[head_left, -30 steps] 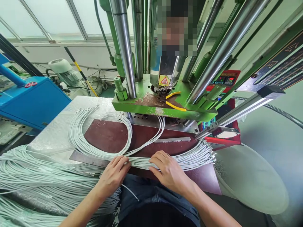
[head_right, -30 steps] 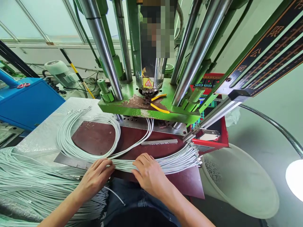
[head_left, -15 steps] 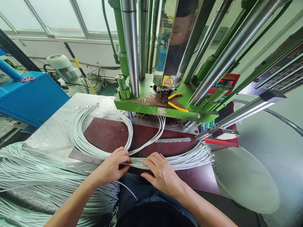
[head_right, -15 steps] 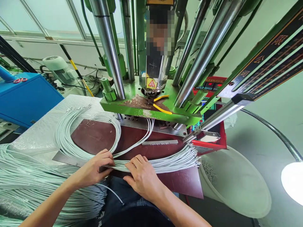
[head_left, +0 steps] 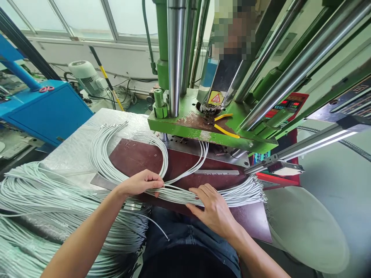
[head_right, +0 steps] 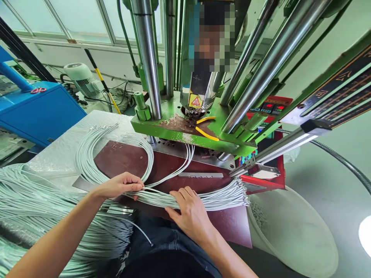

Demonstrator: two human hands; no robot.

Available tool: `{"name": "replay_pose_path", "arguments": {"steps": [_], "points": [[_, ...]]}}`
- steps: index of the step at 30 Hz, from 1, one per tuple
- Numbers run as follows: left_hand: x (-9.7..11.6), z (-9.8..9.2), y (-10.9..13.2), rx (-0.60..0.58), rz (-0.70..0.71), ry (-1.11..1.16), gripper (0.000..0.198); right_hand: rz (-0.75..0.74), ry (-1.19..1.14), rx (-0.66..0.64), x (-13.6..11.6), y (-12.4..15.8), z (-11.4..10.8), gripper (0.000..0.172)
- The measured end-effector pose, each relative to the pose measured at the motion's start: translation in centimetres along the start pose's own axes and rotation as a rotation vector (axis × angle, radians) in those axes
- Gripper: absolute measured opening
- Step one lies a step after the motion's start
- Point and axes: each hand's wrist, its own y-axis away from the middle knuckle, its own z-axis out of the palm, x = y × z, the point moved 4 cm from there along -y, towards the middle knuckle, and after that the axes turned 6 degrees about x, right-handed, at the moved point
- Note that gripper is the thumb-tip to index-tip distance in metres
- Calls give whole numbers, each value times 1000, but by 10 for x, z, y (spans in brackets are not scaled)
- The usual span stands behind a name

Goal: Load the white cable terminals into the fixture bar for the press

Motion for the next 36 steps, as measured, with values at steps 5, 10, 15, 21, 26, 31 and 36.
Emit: {"name": "replay_pose_path", "arguments": {"steps": [5,10,15,21,26,31,36], "points": [[1,1,1,11,7,1,38,-5,-46,31,-31,-14,14,33],[-1,-1,4,-1,21,-29,33,93,17,-105,-13,-12,8,29],[-2,12,1,183,28,-426,26,348,187,-210,32,9,-48,35],[11,44,-6,334,239,-692,13,192,206,-12,16,17,-111,41],[17,58,-14,298,277,-656,21,369,213,-165,63,22,-106,41],[22,72,-23,295,289,-663,23,382,170,-293,91,21,-78,34],[30,83,-29,257,255,-631,21,422,122,-313,91,27,-94,32]]}}
